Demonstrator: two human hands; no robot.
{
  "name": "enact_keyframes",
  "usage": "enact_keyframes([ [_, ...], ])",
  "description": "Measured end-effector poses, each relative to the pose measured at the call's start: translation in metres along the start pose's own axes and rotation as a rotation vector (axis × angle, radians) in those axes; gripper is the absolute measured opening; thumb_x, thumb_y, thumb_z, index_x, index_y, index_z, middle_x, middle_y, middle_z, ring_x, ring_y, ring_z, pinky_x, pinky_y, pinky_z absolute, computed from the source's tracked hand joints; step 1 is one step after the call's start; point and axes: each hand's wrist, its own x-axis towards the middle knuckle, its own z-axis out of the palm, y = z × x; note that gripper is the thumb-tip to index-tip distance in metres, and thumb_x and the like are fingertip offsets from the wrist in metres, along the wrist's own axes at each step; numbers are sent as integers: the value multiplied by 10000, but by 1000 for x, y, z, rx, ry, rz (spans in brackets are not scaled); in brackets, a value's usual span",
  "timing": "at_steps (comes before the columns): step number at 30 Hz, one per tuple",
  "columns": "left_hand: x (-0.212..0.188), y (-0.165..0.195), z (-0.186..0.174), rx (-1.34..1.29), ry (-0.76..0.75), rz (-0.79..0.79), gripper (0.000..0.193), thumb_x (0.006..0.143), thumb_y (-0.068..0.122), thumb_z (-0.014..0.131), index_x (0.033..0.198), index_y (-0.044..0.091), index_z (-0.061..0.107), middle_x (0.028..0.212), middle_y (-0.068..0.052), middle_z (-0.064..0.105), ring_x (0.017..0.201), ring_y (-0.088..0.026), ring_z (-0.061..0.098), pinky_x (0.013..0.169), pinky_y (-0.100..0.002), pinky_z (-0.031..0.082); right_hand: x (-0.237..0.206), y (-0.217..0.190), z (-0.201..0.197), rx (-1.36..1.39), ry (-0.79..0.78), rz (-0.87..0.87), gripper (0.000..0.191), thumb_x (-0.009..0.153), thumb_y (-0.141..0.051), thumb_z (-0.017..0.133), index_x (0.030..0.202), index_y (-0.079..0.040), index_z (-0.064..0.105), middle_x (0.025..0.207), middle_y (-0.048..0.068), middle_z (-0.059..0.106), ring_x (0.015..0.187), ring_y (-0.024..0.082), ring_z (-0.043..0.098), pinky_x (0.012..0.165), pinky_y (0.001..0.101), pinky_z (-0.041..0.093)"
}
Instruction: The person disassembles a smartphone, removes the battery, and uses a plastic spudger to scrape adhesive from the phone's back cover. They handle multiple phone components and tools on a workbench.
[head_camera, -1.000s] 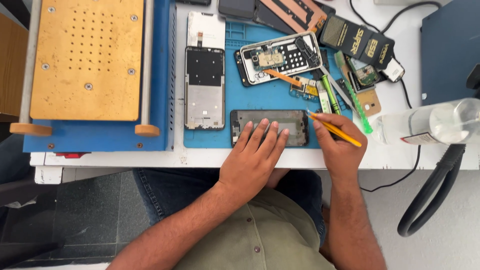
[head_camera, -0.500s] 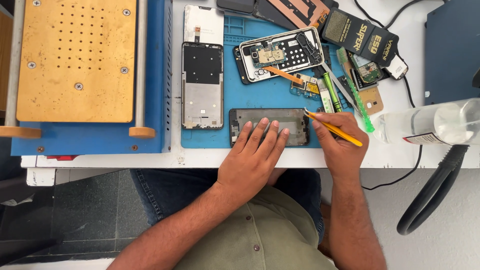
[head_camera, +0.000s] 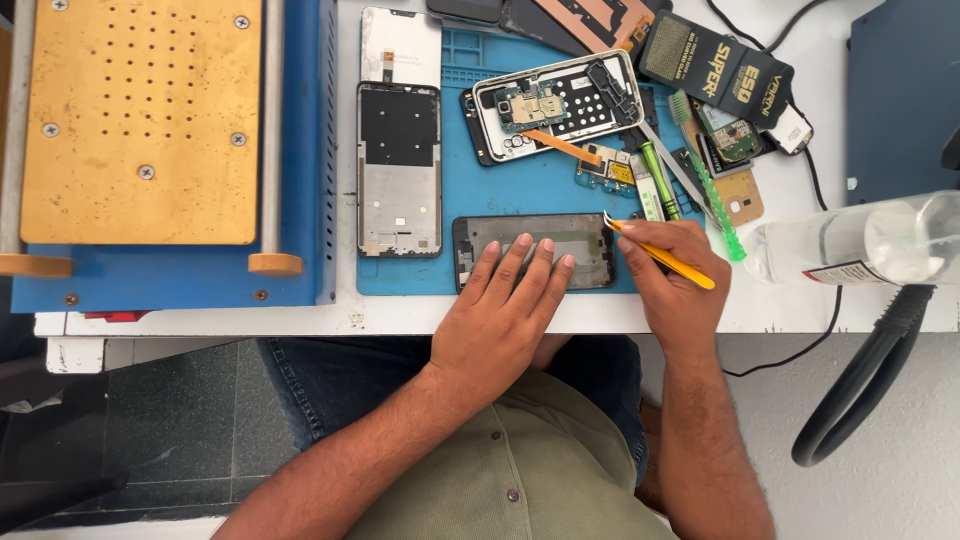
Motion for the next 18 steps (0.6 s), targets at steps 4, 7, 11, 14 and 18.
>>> enact_keyframes([
  [4,1,1,-1,-2,2,-1,493,1032,250,540,1494,77,522,1471,-154,559,1414,-320,507,1202,-504,384,2,-5,1,-42,-9,-51,156,946,-2,797,1093,-48,768,1098,68,773,1044,159,682,914,271,547],
  [7,2,3,-1,13,-5,8,497,1028,251,542,1493,77,521,1469,-160,564,1413,-325,509,1202,-500,383,2,-11,2,-57,-41,-71,189,911,21,800,1083,-53,773,1104,68,782,1028,166,685,911,281,547],
  [11,1,3,-3,39,-8,19,500,1025,248,543,1492,75,520,1470,-164,567,1415,-331,510,1204,-497,377,2,-19,4,-50,-116,-118,236,867,36,796,1085,-51,776,1106,67,789,959,162,670,863,278,542],
  [14,1,4,-3,31,-5,11,496,1029,245,541,1494,73,517,1473,-175,561,1415,-328,512,1210,-500,377,0,-22,5,-70,-72,-133,244,875,46,784,1104,-38,770,1088,71,780,960,164,667,847,273,547],
  [18,1,5,-1,4,5,-1,495,1038,259,536,1499,81,511,1473,-179,557,1415,-332,510,1209,-509,372,-3,-21,8,-112,80,-87,201,911,47,785,1098,-22,762,1055,82,762,987,163,676,837,265,566],
])
